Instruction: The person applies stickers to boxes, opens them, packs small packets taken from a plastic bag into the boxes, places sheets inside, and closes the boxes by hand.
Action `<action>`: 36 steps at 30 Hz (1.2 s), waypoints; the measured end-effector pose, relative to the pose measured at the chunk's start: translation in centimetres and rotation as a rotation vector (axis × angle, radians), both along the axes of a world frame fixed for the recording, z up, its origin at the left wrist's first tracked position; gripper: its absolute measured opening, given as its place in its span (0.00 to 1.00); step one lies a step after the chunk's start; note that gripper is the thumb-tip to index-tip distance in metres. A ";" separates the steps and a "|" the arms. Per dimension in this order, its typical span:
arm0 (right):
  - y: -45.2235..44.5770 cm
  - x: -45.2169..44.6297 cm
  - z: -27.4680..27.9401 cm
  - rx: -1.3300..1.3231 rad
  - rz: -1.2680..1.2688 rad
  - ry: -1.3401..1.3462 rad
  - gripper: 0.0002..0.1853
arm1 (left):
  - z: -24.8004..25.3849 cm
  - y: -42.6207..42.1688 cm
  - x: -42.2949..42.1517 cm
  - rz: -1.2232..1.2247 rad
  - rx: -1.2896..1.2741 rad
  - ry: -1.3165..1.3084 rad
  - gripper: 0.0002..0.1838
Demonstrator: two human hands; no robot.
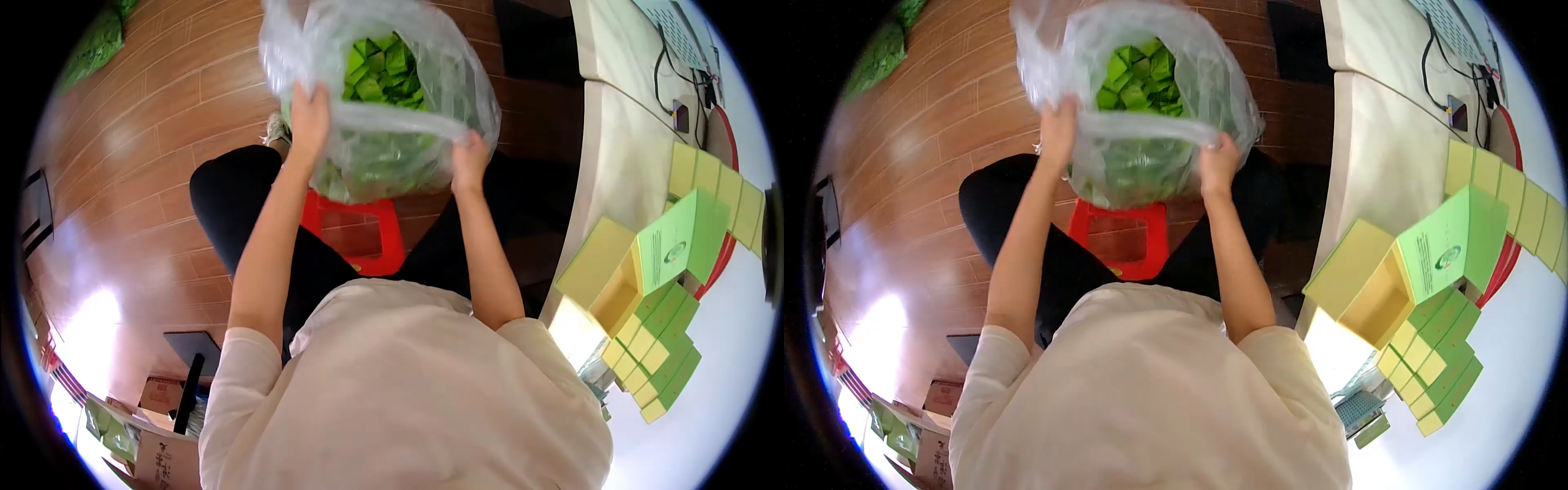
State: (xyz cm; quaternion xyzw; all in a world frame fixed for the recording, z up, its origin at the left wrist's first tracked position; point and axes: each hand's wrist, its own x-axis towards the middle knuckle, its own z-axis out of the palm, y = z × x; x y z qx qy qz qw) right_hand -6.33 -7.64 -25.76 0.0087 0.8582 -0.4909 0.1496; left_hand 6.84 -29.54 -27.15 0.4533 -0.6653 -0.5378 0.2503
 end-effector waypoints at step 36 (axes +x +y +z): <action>-8.8 -5.4 0.9 -0.611 -0.115 -0.135 0.25 | 11.5 6.6 -0.9 -0.039 0.252 0.522 0.18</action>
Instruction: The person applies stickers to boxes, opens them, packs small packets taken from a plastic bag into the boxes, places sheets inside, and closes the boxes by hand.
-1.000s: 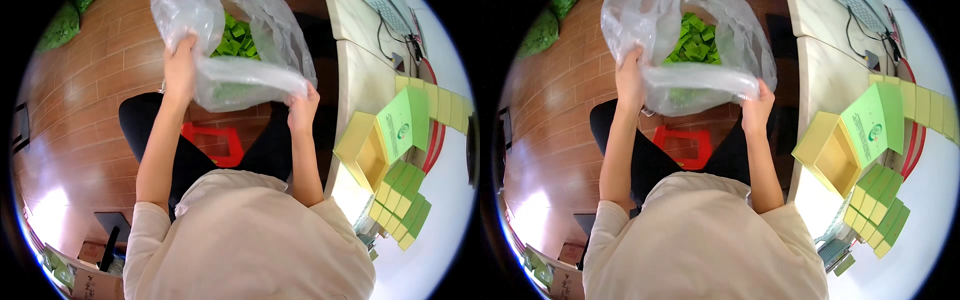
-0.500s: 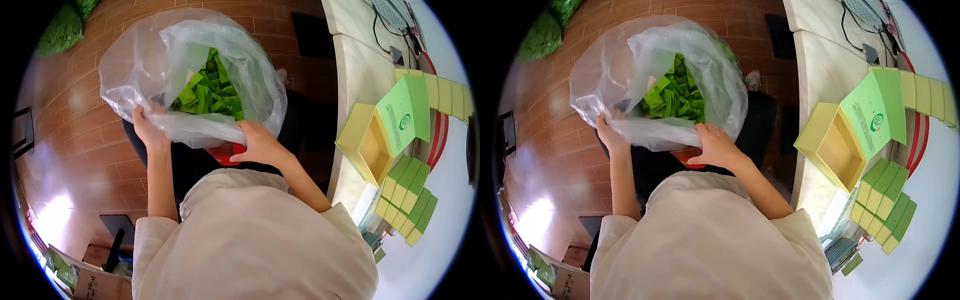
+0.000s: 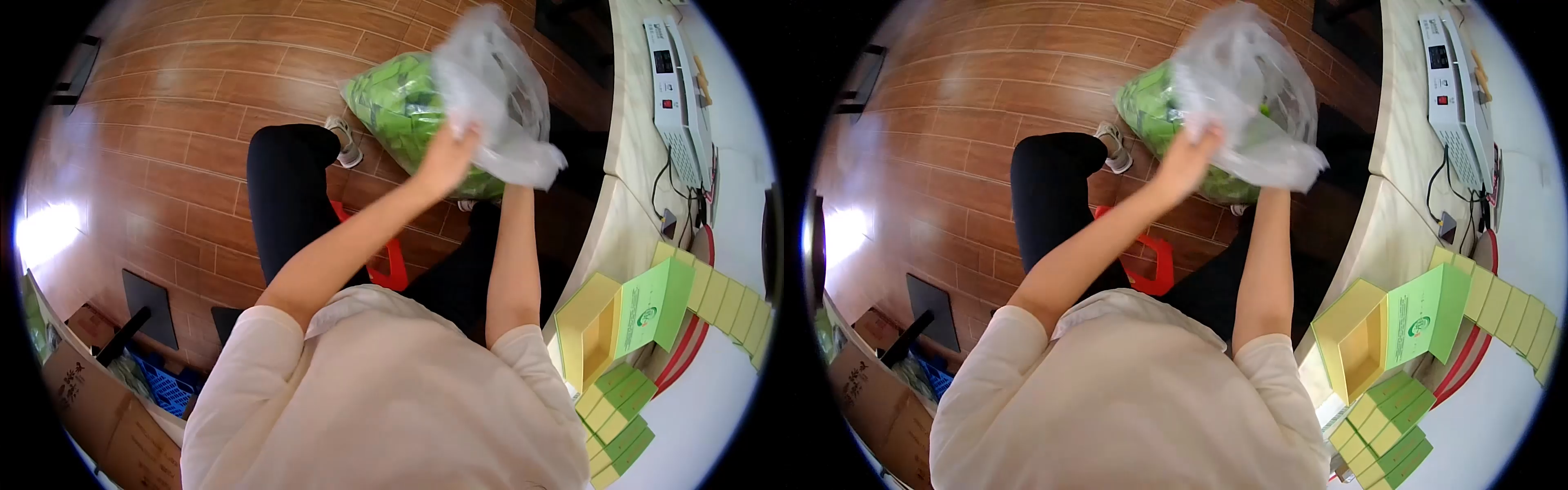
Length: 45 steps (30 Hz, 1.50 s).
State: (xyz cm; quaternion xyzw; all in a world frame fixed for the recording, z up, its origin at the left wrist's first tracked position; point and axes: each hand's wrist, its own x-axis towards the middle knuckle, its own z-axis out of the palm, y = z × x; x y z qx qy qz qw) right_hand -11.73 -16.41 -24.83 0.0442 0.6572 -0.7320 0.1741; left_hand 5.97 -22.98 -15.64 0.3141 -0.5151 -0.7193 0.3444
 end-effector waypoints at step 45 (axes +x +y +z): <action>7.2 17.5 -1.8 0.922 1.104 0.128 0.24 | -9.6 5.8 9.7 -0.906 -0.757 -1.014 0.23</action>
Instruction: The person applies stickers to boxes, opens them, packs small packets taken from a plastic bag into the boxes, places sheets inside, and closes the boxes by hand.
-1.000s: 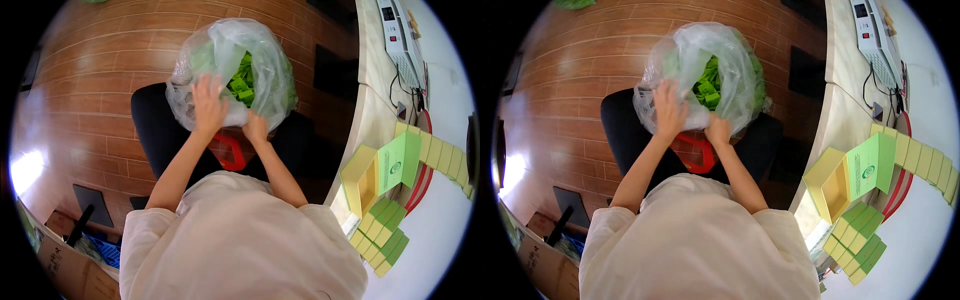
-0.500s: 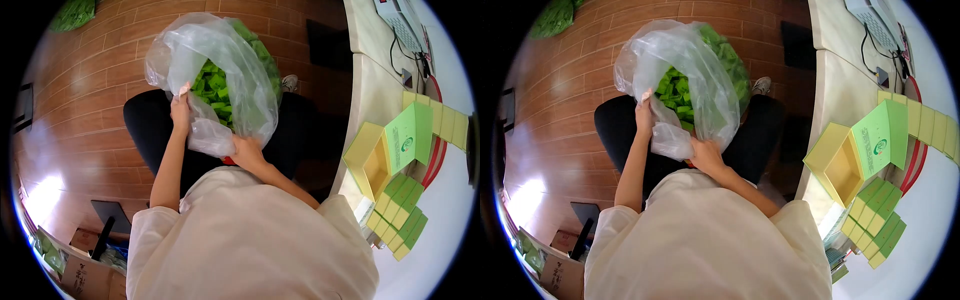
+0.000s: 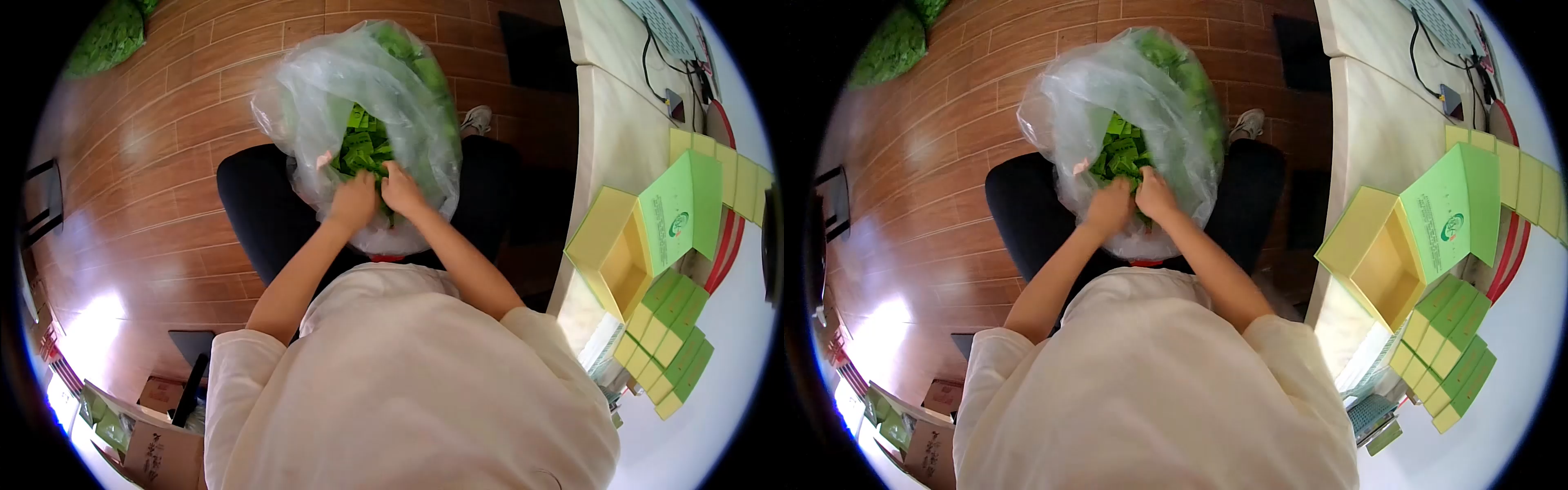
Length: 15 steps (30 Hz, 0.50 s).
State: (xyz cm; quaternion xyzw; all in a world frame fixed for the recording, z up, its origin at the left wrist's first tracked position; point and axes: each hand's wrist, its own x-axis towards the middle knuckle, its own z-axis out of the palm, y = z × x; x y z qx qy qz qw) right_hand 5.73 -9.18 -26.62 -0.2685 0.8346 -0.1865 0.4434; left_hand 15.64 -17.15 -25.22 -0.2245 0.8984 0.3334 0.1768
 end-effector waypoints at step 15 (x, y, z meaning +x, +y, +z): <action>0.0 -5.3 -6.3 0.105 0.307 0.355 0.29 | -9.2 0.3 1.9 0.593 -0.028 -0.014 0.16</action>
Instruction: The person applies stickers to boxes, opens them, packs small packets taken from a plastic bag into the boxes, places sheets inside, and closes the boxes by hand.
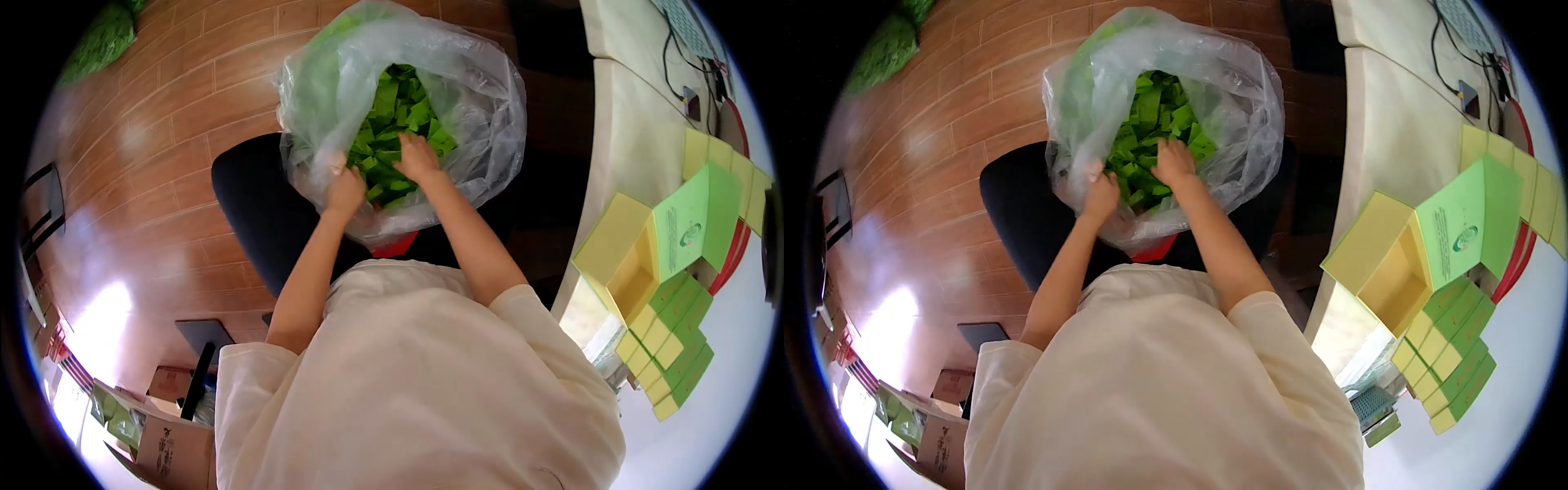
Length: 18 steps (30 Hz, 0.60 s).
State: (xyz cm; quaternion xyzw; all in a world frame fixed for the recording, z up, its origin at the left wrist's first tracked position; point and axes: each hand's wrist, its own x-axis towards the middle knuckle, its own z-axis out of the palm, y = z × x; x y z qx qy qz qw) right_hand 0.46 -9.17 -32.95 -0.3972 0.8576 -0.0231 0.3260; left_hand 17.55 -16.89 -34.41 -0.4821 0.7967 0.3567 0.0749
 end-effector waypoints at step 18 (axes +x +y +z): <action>-1.0 1.5 -2.5 -0.321 -0.322 -0.386 0.25 | 1.8 -7.7 0.6 0.600 0.526 0.115 0.25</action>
